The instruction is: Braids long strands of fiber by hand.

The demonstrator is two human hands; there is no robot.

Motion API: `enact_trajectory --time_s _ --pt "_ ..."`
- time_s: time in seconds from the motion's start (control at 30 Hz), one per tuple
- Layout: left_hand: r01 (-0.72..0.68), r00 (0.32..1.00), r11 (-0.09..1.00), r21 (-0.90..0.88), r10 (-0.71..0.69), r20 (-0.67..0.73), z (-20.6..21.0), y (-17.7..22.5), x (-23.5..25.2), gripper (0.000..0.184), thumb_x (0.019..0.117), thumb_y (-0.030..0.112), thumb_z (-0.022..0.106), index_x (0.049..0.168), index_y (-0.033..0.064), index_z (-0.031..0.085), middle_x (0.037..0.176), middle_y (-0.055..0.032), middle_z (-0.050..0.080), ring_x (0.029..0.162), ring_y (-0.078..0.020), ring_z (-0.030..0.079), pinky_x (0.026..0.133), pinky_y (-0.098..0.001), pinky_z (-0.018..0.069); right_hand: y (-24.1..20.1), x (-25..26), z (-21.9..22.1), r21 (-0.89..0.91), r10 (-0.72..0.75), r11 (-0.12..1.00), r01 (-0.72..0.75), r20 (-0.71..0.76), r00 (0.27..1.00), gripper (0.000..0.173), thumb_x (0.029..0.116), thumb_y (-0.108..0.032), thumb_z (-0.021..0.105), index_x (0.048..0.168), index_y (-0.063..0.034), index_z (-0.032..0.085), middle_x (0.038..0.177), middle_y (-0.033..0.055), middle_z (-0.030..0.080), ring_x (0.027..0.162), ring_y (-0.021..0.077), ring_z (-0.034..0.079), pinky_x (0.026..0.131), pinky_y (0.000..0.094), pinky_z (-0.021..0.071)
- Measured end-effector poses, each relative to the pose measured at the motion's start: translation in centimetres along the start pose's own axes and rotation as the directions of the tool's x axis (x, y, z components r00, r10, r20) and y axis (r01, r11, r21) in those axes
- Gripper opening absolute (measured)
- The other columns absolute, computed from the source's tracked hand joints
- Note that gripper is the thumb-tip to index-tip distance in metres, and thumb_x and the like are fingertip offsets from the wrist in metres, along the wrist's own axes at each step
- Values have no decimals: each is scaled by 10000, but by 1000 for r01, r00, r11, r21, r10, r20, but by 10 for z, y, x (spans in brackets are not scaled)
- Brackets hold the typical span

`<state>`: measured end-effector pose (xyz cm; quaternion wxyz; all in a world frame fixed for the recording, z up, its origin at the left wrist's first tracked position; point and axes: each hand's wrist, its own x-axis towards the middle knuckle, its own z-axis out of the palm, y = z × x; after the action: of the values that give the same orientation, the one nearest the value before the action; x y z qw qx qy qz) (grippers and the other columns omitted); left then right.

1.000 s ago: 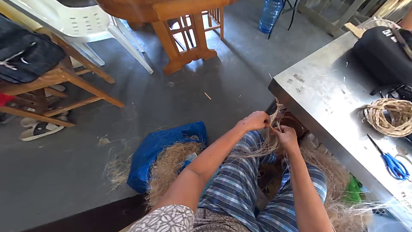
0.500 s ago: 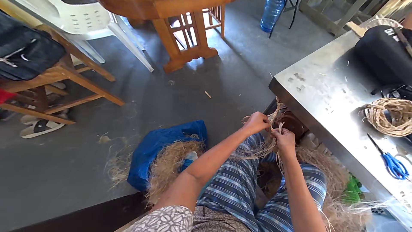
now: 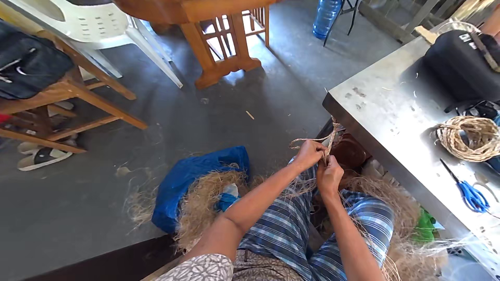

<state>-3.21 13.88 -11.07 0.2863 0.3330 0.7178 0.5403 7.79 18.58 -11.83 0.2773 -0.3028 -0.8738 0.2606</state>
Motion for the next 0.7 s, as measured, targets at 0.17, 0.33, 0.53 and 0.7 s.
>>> enact_trajectory --time_s 0.17,0.33,0.53,0.7 --pt "56 998 997 -57 -54 27 -8 -5 5 123 958 3 659 1013 -67 744 976 -188 732 916 -251 694 889 -454 549 5 12 -14 164 14 986 -38 145 989 153 931 -96 682 866 33 734 777 152 702 742 259 686 730 475 547" --pt "395 917 865 -310 -351 189 -19 7 12 150 983 56 652 1106 -9 706 826 -26 697 513 11 408 483 -171 331 30 42 -38 419 367 788 -451 268 891 142 998 -122 657 1011 -4 735 807 18 697 548 29 468 538 241 406" --pt "420 906 844 -335 -365 215 -19 5 14 125 980 41 650 1090 -4 691 781 -10 657 489 8 366 465 -170 302 30 44 -32 507 359 465 -726 642 678 166 1041 -82 578 1086 36 687 689 34 682 388 -20 332 364 156 255" --pt "185 965 983 -1 -181 188 -37 -5 19 155 979 43 657 1071 -66 718 938 -128 729 836 -139 654 851 -348 530 38 50 -54 243 352 761 -602 625 697 98 979 -46 667 932 9 732 660 -14 668 533 17 551 558 185 464"
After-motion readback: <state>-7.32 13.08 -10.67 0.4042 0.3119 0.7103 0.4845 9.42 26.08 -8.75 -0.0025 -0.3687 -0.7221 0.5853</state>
